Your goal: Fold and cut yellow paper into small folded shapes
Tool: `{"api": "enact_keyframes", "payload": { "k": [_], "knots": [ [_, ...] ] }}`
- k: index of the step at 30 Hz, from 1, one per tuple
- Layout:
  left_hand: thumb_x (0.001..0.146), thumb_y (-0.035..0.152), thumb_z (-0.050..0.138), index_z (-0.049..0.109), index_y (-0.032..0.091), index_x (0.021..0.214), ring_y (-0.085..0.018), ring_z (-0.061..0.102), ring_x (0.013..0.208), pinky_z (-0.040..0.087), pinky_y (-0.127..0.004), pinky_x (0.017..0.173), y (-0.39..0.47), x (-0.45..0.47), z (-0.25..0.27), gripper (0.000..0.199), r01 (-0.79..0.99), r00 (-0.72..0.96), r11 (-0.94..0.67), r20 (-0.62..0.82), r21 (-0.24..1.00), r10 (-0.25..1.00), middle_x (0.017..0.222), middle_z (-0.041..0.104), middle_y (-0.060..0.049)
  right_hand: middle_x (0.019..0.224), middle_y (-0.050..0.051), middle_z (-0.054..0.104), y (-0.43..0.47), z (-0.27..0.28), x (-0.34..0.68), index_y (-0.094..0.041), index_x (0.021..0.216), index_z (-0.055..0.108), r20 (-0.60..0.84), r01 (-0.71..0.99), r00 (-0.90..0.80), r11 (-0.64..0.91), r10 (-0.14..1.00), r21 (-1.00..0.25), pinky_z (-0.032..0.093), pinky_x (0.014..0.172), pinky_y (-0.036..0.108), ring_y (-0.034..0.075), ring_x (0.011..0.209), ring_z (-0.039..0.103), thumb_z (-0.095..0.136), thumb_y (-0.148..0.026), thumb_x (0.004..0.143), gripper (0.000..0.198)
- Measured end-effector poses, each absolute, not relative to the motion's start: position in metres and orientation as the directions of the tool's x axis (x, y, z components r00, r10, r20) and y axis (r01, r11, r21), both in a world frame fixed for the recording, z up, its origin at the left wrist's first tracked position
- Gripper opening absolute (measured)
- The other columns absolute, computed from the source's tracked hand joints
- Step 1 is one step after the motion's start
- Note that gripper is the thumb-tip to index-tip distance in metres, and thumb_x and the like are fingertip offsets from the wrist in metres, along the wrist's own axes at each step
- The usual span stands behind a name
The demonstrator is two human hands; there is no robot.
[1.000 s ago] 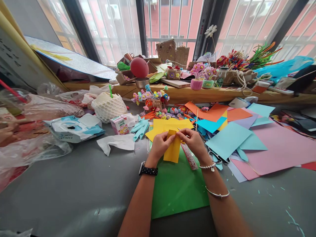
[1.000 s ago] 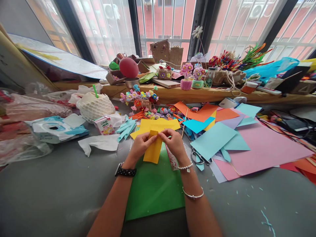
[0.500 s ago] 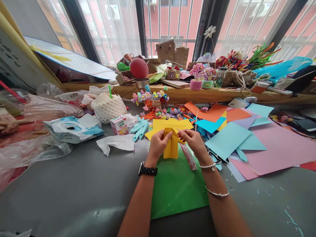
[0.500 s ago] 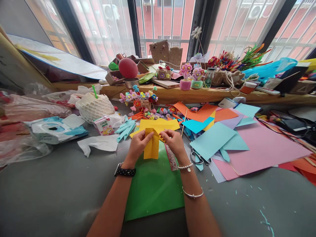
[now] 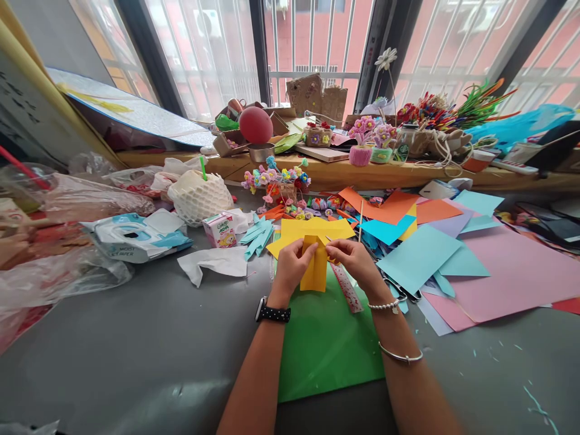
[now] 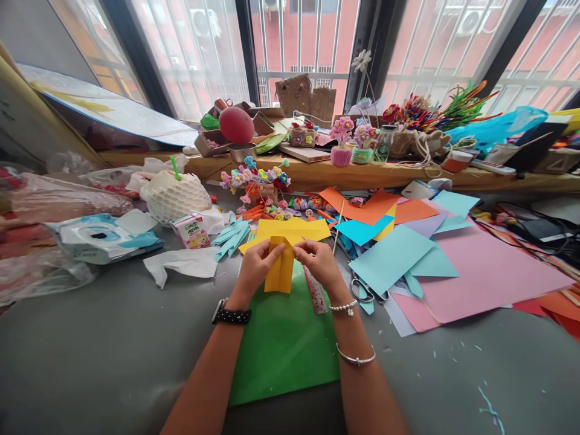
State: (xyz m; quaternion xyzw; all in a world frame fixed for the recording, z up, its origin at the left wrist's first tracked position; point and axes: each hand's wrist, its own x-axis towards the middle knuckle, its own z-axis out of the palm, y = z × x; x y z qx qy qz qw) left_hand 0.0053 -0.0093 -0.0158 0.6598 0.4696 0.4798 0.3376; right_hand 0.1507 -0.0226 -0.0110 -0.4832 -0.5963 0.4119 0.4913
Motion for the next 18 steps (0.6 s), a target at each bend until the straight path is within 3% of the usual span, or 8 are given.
{"api": "enact_keyframes", "payload": {
  "k": [4, 8, 13, 18],
  "knots": [
    [0.070, 0.040, 0.050, 0.049, 0.014, 0.061, -0.009, 0.038, 0.053, 0.028, -0.021, 0.048, -0.0099, 0.0046, -0.0140, 0.028, 0.237, 0.131, -0.292, 0.268, 0.927, 0.955, 0.055, 0.042, 0.003, 0.062, 0.003, 0.060, -0.0231, -0.0083, 0.1562, -0.014, 0.067, 0.064, 0.124, 0.108, 0.017, 0.121, 0.992, -0.987, 0.041, 0.055, 0.025, 0.012, 0.057, 0.051, 0.059, -0.040, 0.064, 0.026],
    [0.070, 0.040, 0.051, 0.054, 0.013, 0.068, -0.009, 0.040, 0.056, 0.030, -0.020, 0.049, -0.0124, 0.0053, -0.0110, 0.028, 0.141, 0.280, -0.242, 0.196, 0.960, 0.940, 0.061, 0.048, 0.001, 0.063, 0.003, 0.060, -0.0242, -0.0063, 0.1563, -0.015, 0.066, 0.065, 0.113, 0.040, 0.056, 0.111, 0.992, -0.993, 0.040, 0.056, 0.025, 0.011, 0.057, 0.049, 0.061, -0.042, 0.062, 0.028],
    [0.068, 0.039, 0.053, 0.044, 0.014, 0.053, -0.006, 0.030, 0.049, 0.023, -0.020, 0.044, -0.0153, 0.0067, -0.0081, 0.031, 0.172, 0.339, -0.256, 0.187, 0.951, 0.922, 0.051, 0.036, 0.004, 0.057, -0.001, 0.055, -0.0242, -0.0079, 0.1535, -0.014, 0.067, 0.065, 0.090, -0.032, 0.015, 0.091, 0.996, -0.995, 0.037, 0.053, 0.023, 0.008, 0.054, 0.043, 0.064, -0.039, 0.059, 0.027],
    [0.068, 0.039, 0.053, 0.039, 0.014, 0.050, -0.005, 0.027, 0.048, 0.019, -0.020, 0.043, -0.0163, 0.0062, -0.0072, 0.034, 0.199, 0.346, -0.245, 0.166, 0.949, 0.923, 0.050, 0.031, 0.005, 0.059, 0.000, 0.056, -0.0240, -0.0095, 0.1546, -0.014, 0.067, 0.065, 0.060, -0.061, -0.024, 0.058, 0.998, -0.996, 0.035, 0.055, 0.023, 0.009, 0.056, 0.043, 0.065, -0.038, 0.059, 0.025]
  ]
}}
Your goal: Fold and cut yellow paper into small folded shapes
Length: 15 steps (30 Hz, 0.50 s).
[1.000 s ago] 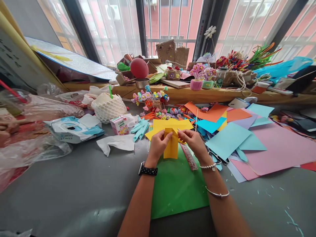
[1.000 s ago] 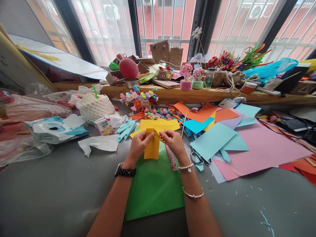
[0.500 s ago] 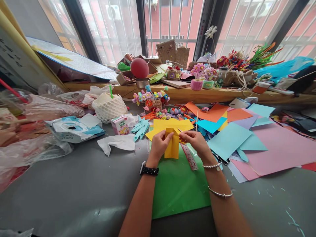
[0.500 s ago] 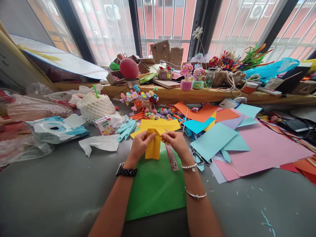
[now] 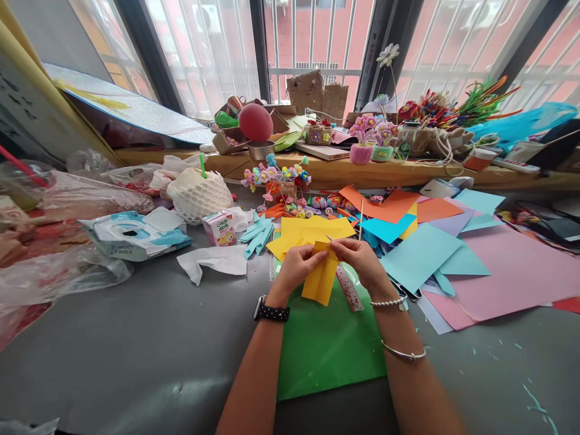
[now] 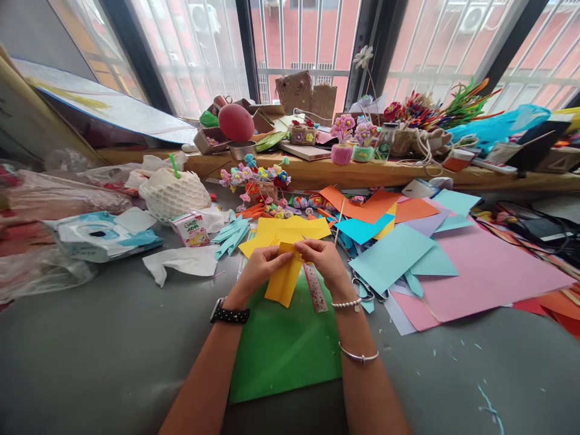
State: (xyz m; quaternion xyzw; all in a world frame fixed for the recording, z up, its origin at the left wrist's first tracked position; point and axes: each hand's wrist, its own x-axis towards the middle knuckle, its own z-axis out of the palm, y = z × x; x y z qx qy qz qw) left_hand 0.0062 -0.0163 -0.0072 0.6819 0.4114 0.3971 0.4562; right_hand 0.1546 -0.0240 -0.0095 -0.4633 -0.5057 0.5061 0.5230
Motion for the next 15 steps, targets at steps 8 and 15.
{"api": "enact_keyframes", "payload": {
  "k": [8, 15],
  "knots": [
    [0.068, 0.040, 0.053, 0.039, 0.014, 0.049, -0.005, 0.026, 0.047, 0.017, -0.020, 0.042, -0.0157, 0.0057, -0.0073, 0.035, 0.204, 0.332, -0.237, 0.161, 0.950, 0.930, 0.050, 0.030, 0.005, 0.062, 0.001, 0.057, -0.0262, -0.0054, 0.1535, -0.014, 0.066, 0.065, 0.068, -0.018, -0.030, 0.068, 0.997, -0.998, 0.035, 0.055, 0.022, 0.009, 0.057, 0.045, 0.065, -0.036, 0.059, 0.023],
    [0.067, 0.040, 0.053, 0.035, 0.015, 0.046, -0.005, 0.024, 0.046, 0.016, -0.020, 0.041, -0.0147, 0.0056, -0.0096, 0.038, 0.274, 0.295, -0.248, 0.165, 0.929, 0.941, 0.047, 0.026, 0.005, 0.060, 0.000, 0.056, -0.0238, -0.0087, 0.1542, -0.014, 0.066, 0.064, 0.102, 0.045, -0.037, 0.104, 0.994, -0.994, 0.035, 0.053, 0.022, 0.009, 0.056, 0.045, 0.063, -0.038, 0.061, 0.025]
  ]
}}
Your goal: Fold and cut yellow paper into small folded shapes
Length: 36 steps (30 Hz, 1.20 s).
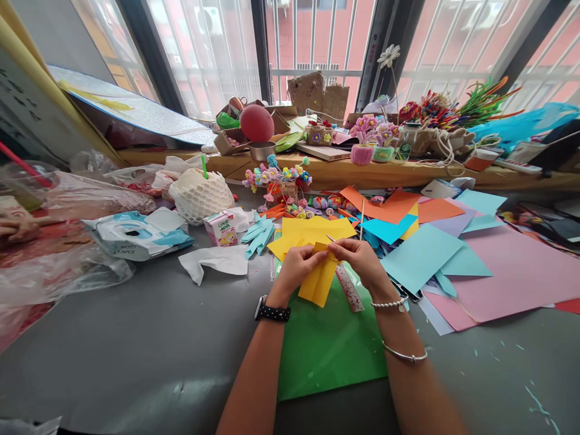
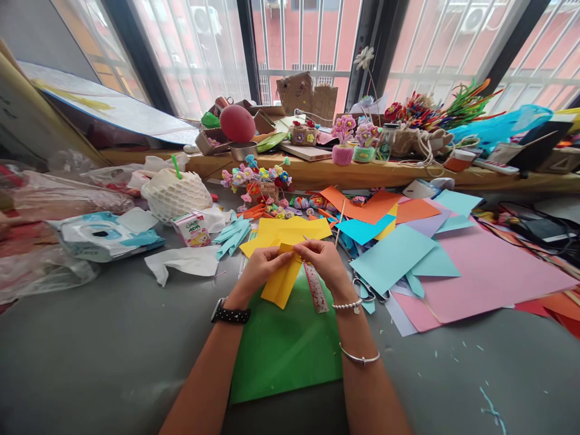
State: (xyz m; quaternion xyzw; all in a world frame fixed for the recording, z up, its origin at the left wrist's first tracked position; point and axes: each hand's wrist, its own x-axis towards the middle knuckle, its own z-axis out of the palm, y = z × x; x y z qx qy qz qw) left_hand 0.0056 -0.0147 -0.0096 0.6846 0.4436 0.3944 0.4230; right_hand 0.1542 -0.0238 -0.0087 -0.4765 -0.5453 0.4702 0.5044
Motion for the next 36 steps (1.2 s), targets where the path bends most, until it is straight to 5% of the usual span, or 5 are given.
{"api": "enact_keyframes", "payload": {
  "k": [12, 22, 26, 30, 36],
  "knots": [
    [0.070, 0.043, 0.049, 0.032, 0.016, 0.050, -0.006, 0.027, 0.047, 0.019, -0.020, 0.043, -0.011, 0.005, -0.012, 0.038, 0.368, 0.327, -0.320, 0.201, 0.873, 0.924, 0.050, 0.029, 0.005, 0.059, 0.001, 0.053, -0.023, -0.010, 0.148, -0.015, 0.061, 0.056, 0.274, 0.326, 0.055, 0.242, 0.960, -0.914, 0.037, 0.052, 0.023, 0.012, 0.057, 0.047, 0.053, -0.035, 0.070, 0.022],
    [0.067, 0.045, 0.053, 0.043, 0.014, 0.051, -0.006, 0.035, 0.047, 0.026, -0.019, 0.042, -0.013, 0.006, -0.013, 0.036, 0.293, 0.366, -0.267, 0.151, 0.918, 0.918, 0.050, 0.038, 0.004, 0.061, 0.001, 0.055, -0.024, -0.005, 0.158, -0.016, 0.064, 0.057, 0.299, 0.352, -0.088, 0.310, 0.950, -0.883, 0.037, 0.052, 0.023, 0.011, 0.056, 0.047, 0.056, -0.039, 0.068, 0.024],
    [0.064, 0.038, 0.059, 0.055, 0.014, 0.085, -0.013, 0.055, 0.069, 0.043, -0.024, 0.060, -0.008, 0.006, -0.016, 0.032, 0.043, 0.240, -0.202, 0.186, 0.979, 0.953, 0.079, 0.058, -0.004, 0.053, -0.002, 0.051, -0.020, -0.010, 0.158, -0.016, 0.063, 0.056, 0.294, 0.207, 0.139, 0.263, 0.946, -0.942, 0.033, 0.042, 0.021, 0.007, 0.044, 0.040, 0.057, -0.040, 0.067, 0.025],
    [0.063, 0.036, 0.062, 0.047, 0.016, 0.105, -0.017, 0.055, 0.087, 0.045, -0.029, 0.076, -0.002, 0.006, -0.019, 0.048, -0.091, 0.028, -0.215, 0.219, 0.972, 0.975, 0.104, 0.052, -0.010, 0.050, -0.003, 0.053, -0.018, -0.011, 0.159, -0.016, 0.066, 0.054, 0.170, -0.066, 0.362, 0.207, 0.916, -0.976, 0.039, 0.042, 0.021, 0.007, 0.041, 0.046, 0.061, -0.042, 0.062, 0.027],
    [0.060, 0.034, 0.064, 0.048, 0.014, 0.098, -0.016, 0.059, 0.079, 0.048, -0.030, 0.071, -0.005, 0.010, -0.017, 0.045, -0.201, 0.118, -0.087, 0.113, 0.976, 0.987, 0.094, 0.055, -0.007, 0.060, 0.002, 0.062, -0.022, -0.007, 0.147, -0.016, 0.067, 0.054, 0.041, -0.269, 0.260, 0.113, 0.965, -0.956, 0.049, 0.056, 0.026, 0.013, 0.054, 0.060, 0.066, -0.036, 0.058, 0.025]
  ]
}}
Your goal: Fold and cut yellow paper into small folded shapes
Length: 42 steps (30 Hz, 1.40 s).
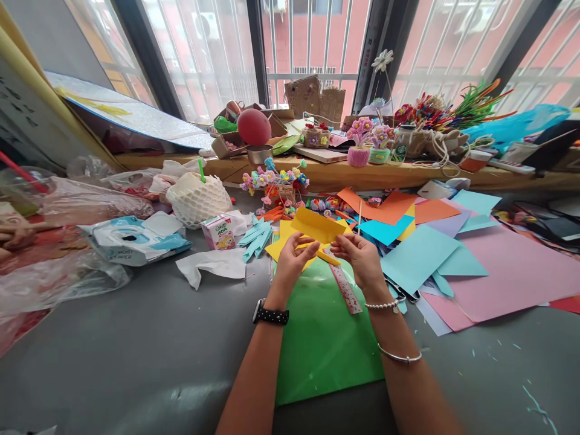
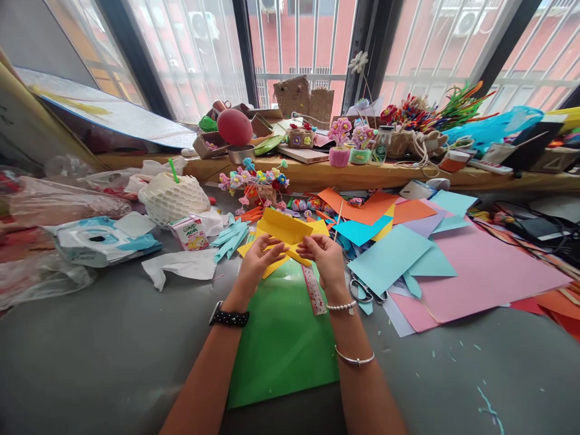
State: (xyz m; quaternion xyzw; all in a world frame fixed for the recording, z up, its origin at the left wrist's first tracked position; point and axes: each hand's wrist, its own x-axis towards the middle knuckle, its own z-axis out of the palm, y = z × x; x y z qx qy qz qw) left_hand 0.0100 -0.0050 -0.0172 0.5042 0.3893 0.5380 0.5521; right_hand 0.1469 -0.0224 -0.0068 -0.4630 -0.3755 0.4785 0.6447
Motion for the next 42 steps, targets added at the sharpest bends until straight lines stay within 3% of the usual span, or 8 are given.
{"api": "enact_keyframes", "payload": {
  "k": [4, 10, 18, 24, 29, 34, 42],
  "knots": [
    [0.061, 0.035, 0.063, 0.058, 0.010, 0.082, -0.016, 0.059, 0.072, 0.048, -0.030, 0.069, -0.009, 0.010, -0.014, 0.032, -0.135, 0.200, -0.047, 0.074, 0.990, 0.977, 0.079, 0.061, -0.007, 0.061, 0.002, 0.063, -0.025, -0.006, 0.139, -0.015, 0.067, 0.054, 0.000, -0.282, 0.143, 0.041, 0.990, -0.958, 0.049, 0.057, 0.025, 0.013, 0.057, 0.061, 0.066, -0.035, 0.058, 0.025],
    [0.061, 0.035, 0.063, 0.062, 0.011, 0.071, -0.013, 0.058, 0.063, 0.047, -0.027, 0.066, -0.009, 0.008, -0.013, 0.026, -0.157, 0.010, -0.081, 0.083, 0.984, 0.996, 0.065, 0.063, -0.003, 0.059, 0.001, 0.062, -0.026, -0.009, 0.139, -0.014, 0.064, 0.055, 0.005, -0.193, -0.018, 0.002, 1.000, -0.981, 0.047, 0.055, 0.021, 0.009, 0.053, 0.059, 0.064, -0.036, 0.062, 0.024],
    [0.062, 0.035, 0.062, 0.061, 0.012, 0.077, -0.015, 0.059, 0.068, 0.048, -0.029, 0.068, -0.010, 0.008, -0.014, 0.028, -0.189, 0.151, -0.100, 0.129, 0.977, 0.980, 0.073, 0.063, -0.003, 0.062, 0.003, 0.064, -0.027, -0.009, 0.135, -0.014, 0.064, 0.056, -0.006, -0.171, -0.014, -0.008, 1.000, -0.985, 0.047, 0.056, 0.024, 0.012, 0.055, 0.060, 0.062, -0.039, 0.063, 0.026],
    [0.061, 0.034, 0.063, 0.062, 0.011, 0.073, -0.013, 0.059, 0.060, 0.048, -0.028, 0.066, -0.009, 0.007, -0.013, 0.026, -0.223, 0.086, -0.025, 0.045, 0.974, 0.995, 0.064, 0.063, -0.003, 0.069, 0.004, 0.064, -0.025, -0.005, 0.149, -0.015, 0.074, 0.061, 0.168, 0.036, -0.064, 0.170, 0.984, -0.985, 0.047, 0.063, 0.028, 0.015, 0.066, 0.061, 0.058, -0.039, 0.067, 0.025],
    [0.060, 0.032, 0.065, 0.061, 0.011, 0.072, -0.010, 0.057, 0.056, 0.048, -0.025, 0.062, -0.010, 0.007, -0.011, 0.025, -0.200, 0.145, 0.001, 0.028, 0.980, 0.989, 0.061, 0.061, -0.002, 0.093, 0.004, 0.061, -0.026, -0.001, 0.159, -0.024, 0.099, 0.058, 0.374, 0.170, -0.006, 0.369, 0.928, -0.914, 0.047, 0.072, 0.030, 0.014, 0.081, 0.057, 0.053, -0.031, 0.073, 0.027],
    [0.060, 0.033, 0.064, 0.059, 0.011, 0.069, -0.009, 0.056, 0.056, 0.047, -0.023, 0.060, -0.010, 0.006, -0.011, 0.024, -0.149, 0.156, -0.026, 0.049, 0.989, 0.987, 0.059, 0.058, 0.000, 0.092, 0.005, 0.057, -0.027, -0.002, 0.157, -0.023, 0.080, 0.066, 0.422, 0.282, -0.122, 0.439, 0.898, -0.853, 0.048, 0.069, 0.030, 0.016, 0.085, 0.055, 0.056, -0.028, 0.071, 0.014],
    [0.059, 0.033, 0.064, 0.058, 0.012, 0.070, -0.010, 0.057, 0.057, 0.048, -0.025, 0.061, -0.010, 0.006, -0.013, 0.025, -0.149, 0.088, -0.094, 0.108, 0.984, 0.990, 0.063, 0.058, 0.001, 0.083, 0.003, 0.060, -0.027, -0.001, 0.158, -0.026, 0.076, 0.067, 0.423, 0.344, -0.161, 0.452, 0.892, -0.823, 0.046, 0.070, 0.031, 0.017, 0.080, 0.055, 0.059, -0.032, 0.068, 0.012]
  ]
}}
